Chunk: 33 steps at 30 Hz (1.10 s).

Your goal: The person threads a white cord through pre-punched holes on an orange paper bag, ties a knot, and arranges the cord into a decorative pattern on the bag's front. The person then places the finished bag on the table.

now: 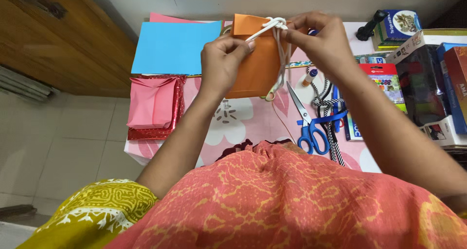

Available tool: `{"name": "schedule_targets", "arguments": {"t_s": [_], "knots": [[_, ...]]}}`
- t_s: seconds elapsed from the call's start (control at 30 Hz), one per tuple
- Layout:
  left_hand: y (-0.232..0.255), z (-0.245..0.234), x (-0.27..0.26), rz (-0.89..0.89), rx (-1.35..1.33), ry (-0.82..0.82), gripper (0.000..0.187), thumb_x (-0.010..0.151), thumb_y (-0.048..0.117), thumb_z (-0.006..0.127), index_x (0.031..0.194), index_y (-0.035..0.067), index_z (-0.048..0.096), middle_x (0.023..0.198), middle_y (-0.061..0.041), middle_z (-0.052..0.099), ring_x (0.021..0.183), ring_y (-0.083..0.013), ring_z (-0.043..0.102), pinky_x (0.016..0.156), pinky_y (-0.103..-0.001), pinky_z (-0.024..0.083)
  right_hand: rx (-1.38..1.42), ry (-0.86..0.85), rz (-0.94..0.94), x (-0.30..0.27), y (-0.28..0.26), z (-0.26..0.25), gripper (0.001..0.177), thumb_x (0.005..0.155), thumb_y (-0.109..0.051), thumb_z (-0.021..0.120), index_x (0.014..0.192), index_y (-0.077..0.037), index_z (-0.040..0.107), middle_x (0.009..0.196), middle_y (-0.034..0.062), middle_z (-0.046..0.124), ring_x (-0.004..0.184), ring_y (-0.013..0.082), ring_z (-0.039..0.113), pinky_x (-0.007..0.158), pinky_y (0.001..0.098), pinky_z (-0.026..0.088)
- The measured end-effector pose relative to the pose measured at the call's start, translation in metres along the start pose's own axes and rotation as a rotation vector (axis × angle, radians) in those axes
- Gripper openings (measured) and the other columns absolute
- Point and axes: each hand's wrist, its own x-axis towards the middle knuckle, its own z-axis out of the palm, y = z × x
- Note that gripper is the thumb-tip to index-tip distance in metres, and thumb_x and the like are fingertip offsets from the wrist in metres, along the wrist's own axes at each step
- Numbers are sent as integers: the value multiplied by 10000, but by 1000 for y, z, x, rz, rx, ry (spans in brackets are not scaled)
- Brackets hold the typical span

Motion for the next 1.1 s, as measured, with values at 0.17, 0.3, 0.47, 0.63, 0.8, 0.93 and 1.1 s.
{"name": "schedule_targets", "arguments": {"t_s": [0.17,0.3,0.47,0.63,0.8,0.93,1.1], "knots": [[2,0,-1,48,-184,-21,193,947,184,754,927,-5,792,902,-27,716,804,-90,622,707,-253,495,-294,-71,-275,10,-22,-26,120,958,-78,754,1025,19,738,1233,130,709,1058,227,706,898,345,560],[17,0,8,183,-261,54,208,976,181,750,1004,-21,790,981,-34,724,882,-90,647,796,-247,516,-481,-20,-586,17,-51,-48,87,961,24,692,1044,29,717,1118,114,726,1026,253,706,962,390,551],[39,-13,23,264,-454,18,232,1019,162,738,1013,-66,773,1031,-38,706,931,-106,649,860,-260,523,-475,6,-637,18,-84,-63,70,980,-14,746,1022,31,713,1067,114,729,1015,248,707,936,380,539],[54,-8,26,334,-360,91,221,1006,156,757,1032,-62,783,1062,-54,732,892,-105,673,803,-250,537,-287,93,-484,25,-87,-40,127,999,-52,801,999,34,709,1016,114,732,1004,244,707,910,370,526],[61,-3,19,436,-167,160,207,1004,173,747,1057,-27,753,1274,-63,702,969,-118,779,849,-250,637,-395,207,-552,27,-80,-19,177,1024,-63,818,941,49,708,983,121,737,1003,233,695,906,352,506],[57,-11,23,404,-151,158,207,1003,169,748,1079,-21,774,1227,-62,727,971,-148,785,857,-270,626,-161,47,-368,31,-82,-19,120,1042,-93,758,1018,24,746,1020,83,756,957,136,693,921,284,515],[43,-15,29,272,-294,120,229,995,178,746,1075,-33,785,1166,-69,752,915,-118,700,841,-260,567,18,-65,-137,30,-91,-22,166,954,-174,724,1046,-36,733,990,21,737,915,70,673,867,249,513]]}}
